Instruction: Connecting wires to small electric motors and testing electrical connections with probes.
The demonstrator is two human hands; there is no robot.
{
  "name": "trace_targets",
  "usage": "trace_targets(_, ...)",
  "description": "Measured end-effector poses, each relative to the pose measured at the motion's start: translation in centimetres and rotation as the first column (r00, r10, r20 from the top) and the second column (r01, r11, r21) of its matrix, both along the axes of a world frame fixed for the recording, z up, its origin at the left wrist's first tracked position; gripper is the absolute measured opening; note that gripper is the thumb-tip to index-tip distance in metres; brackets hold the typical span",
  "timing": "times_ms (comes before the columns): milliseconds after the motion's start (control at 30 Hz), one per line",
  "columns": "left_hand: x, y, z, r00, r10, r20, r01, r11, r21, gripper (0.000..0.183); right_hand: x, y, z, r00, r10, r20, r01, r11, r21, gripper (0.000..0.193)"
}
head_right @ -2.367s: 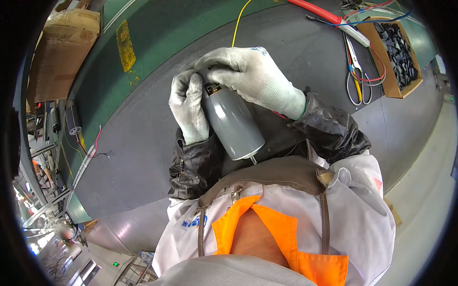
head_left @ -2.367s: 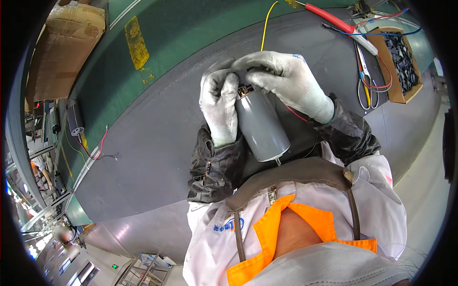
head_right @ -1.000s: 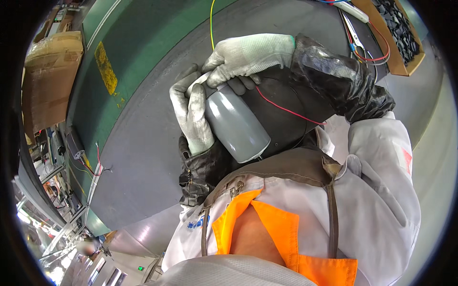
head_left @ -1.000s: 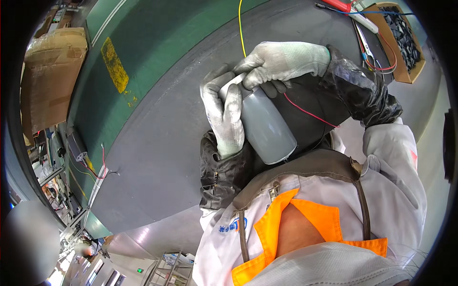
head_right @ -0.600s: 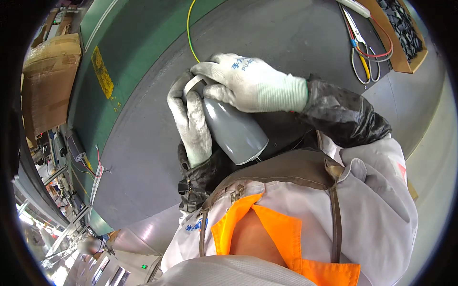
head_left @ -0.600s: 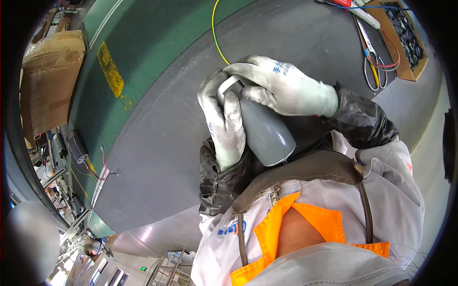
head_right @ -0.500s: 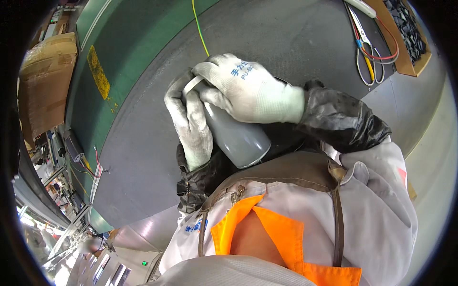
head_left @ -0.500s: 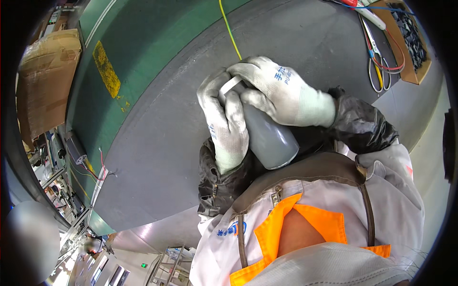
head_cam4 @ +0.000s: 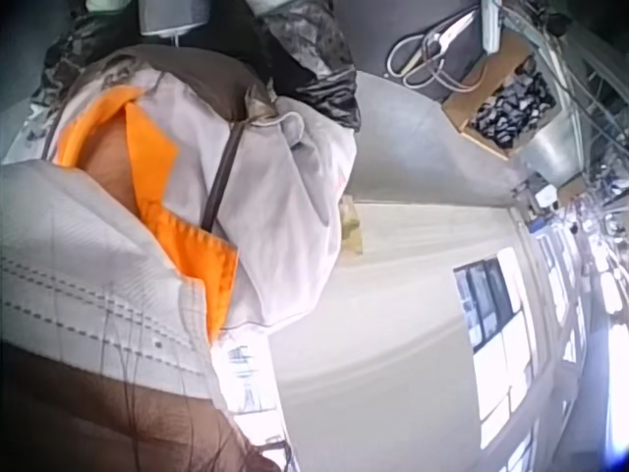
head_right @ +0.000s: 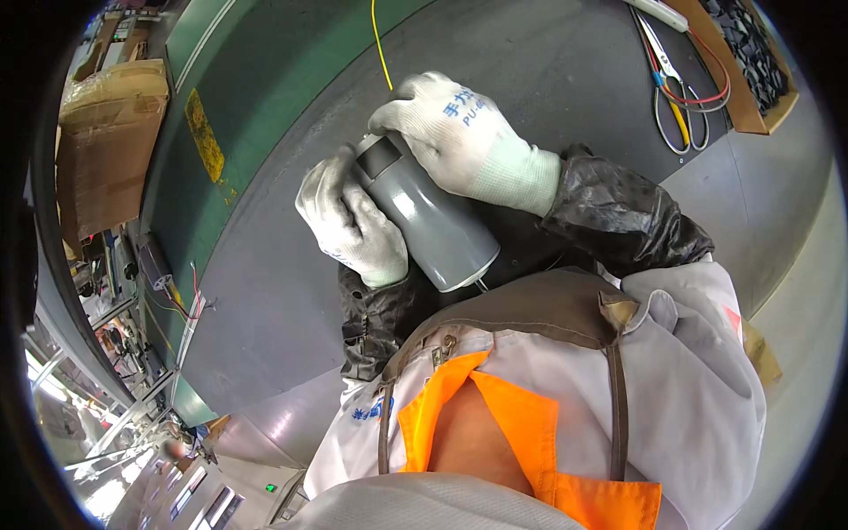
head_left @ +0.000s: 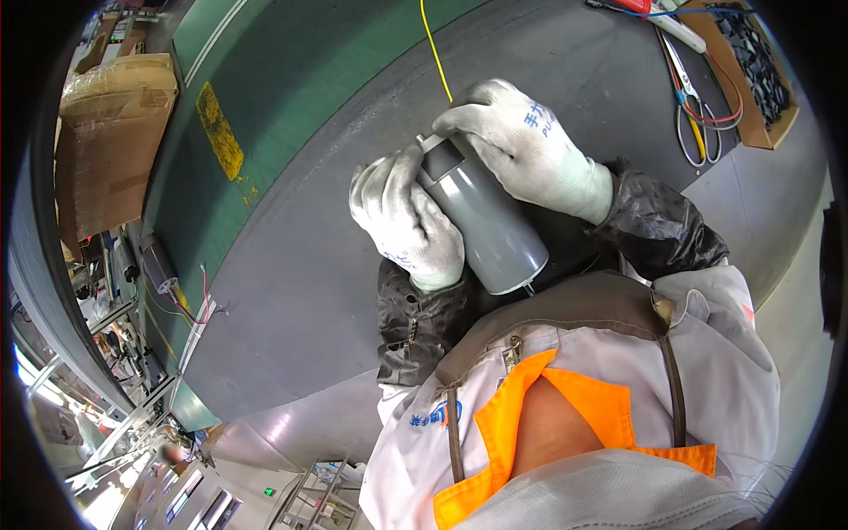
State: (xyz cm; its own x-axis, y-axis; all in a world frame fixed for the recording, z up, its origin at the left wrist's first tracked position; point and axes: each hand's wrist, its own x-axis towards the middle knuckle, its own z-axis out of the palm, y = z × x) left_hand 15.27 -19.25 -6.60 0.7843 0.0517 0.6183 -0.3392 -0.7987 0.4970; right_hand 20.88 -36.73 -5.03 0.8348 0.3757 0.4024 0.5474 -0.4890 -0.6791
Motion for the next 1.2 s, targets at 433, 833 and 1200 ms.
trace_targets(433,-0.3,-0.6,0.7,0.993,-0.084,-0.088,0.084,0.996,-0.007,0.03,0.4,-0.3,0.4,0.994,0.109,0.015,-0.109,0.994,-0.01,0.019)
trace_targets(833,-2.0,-1.5,1.3,0.785,-0.543,-0.298,0.618,0.722,0.311,0.058,1.0,-6.8,-1.2,0.805,-0.023,-0.593,0.076,0.995,0.065,0.05)
trace_targets(1200,22.5,-0.1,-5.8,0.976,-0.11,-0.189,-0.047,0.738,-0.673,0.058,-0.2,-4.9,-2.5,0.513,0.348,-0.785,0.141,0.868,0.477,0.066)
